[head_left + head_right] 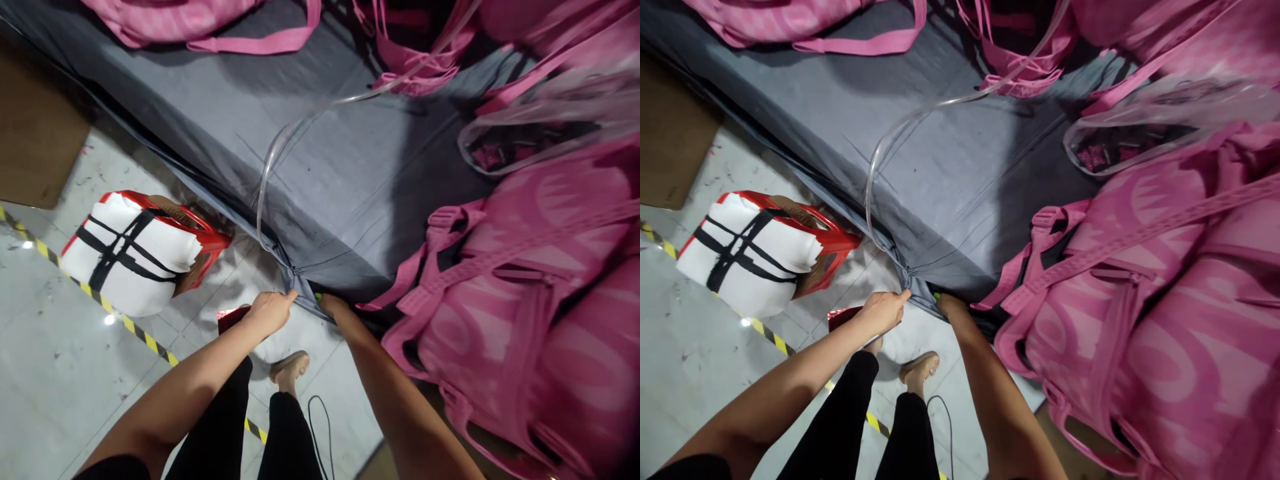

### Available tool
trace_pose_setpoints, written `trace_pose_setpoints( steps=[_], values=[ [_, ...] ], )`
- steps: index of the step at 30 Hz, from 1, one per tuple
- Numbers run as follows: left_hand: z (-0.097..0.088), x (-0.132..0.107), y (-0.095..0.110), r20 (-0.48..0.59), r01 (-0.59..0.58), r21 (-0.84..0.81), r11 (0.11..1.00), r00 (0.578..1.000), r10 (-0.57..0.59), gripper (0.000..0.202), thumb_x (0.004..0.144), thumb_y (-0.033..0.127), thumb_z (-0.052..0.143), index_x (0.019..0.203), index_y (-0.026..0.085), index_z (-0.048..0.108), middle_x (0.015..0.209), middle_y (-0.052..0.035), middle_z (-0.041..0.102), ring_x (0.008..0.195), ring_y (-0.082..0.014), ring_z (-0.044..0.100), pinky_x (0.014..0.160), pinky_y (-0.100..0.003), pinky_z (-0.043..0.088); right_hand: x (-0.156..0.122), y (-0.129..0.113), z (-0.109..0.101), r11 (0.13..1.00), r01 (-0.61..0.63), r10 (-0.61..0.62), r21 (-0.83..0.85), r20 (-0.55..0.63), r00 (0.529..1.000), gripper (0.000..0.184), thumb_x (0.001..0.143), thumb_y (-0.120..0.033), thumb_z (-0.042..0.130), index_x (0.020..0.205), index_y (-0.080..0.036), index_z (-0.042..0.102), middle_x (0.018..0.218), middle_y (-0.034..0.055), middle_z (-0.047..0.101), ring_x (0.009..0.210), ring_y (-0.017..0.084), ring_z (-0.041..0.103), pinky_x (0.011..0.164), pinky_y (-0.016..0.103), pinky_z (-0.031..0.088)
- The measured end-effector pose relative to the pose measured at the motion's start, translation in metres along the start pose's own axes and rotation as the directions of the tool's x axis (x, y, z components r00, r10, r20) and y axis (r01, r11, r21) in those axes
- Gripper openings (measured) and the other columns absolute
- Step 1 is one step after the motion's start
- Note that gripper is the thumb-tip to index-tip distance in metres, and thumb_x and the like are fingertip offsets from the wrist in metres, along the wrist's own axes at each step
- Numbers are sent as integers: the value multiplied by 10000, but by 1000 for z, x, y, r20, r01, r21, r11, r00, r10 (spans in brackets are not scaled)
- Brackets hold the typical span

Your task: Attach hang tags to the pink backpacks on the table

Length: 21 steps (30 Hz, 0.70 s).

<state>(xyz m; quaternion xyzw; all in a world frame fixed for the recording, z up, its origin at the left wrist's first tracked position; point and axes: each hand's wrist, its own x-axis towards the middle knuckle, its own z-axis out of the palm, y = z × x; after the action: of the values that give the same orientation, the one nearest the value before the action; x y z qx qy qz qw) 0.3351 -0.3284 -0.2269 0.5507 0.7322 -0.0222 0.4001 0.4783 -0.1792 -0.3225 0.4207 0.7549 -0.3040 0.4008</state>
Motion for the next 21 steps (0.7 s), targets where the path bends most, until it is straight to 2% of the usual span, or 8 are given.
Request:
trace_pose_setpoints(
  steps=[4, 10, 15, 18, 21],
  values=[
    [-1, 0, 3, -2, 19, 2, 1000, 1000, -19, 334, 866, 156, 404, 1192, 201, 466, 874, -102, 695, 821, -242, 674, 712, -326, 492, -16, 6, 10, 994, -70, 72, -85, 18, 997, 305, 883, -181, 445, 1034, -99, 697, 1035, 180, 695, 946, 258, 662, 738, 290, 468],
    [5, 3, 5, -10, 25, 43, 999, 1000, -25, 315, 852, 166, 426, 1158, 208, 487, 815, -80, 697, 766, -249, 678, 669, -322, 487, -41, 2, 23, 994, -15, -3, -105, -173, 985, 382, 895, -79, 360, 1174, -152, 611, 1120, 152, 658, 1032, 229, 621, 818, 284, 430],
    [7, 3, 7, 0, 46, 51, 998, 999, -46, 330, 862, 179, 419, 1185, 217, 474, 824, -80, 697, 754, -249, 676, 651, -322, 477, -69, 17, 28, 997, 57, -66, -54, -176, 982, 343, 855, -126, 447, 1144, -178, 624, 1151, 86, 655, 1037, 205, 613, 850, 259, 439],
    [6, 2, 7, 15, 40, 51, 998, 999, -41, 345, 862, 179, 412, 1201, 216, 466, 828, -78, 696, 763, -246, 673, 664, -319, 474, -91, 30, 35, 989, 150, -150, -17, -212, 966, 498, 787, -62, 459, 1242, -223, 581, 1329, 31, 555, 1208, 178, 507, 990, 244, 380],
    [5, 2, 7, 15, 33, 55, 998, 999, -34, 315, 863, 175, 404, 1167, 213, 477, 837, -79, 692, 784, -243, 668, 689, -321, 472, -105, 41, 40, 985, 168, -152, 30, -292, 944, 588, 741, -12, 424, 1290, -183, 548, 1429, 43, 448, 1293, 173, 421, 1057, 238, 324]
  ],
)
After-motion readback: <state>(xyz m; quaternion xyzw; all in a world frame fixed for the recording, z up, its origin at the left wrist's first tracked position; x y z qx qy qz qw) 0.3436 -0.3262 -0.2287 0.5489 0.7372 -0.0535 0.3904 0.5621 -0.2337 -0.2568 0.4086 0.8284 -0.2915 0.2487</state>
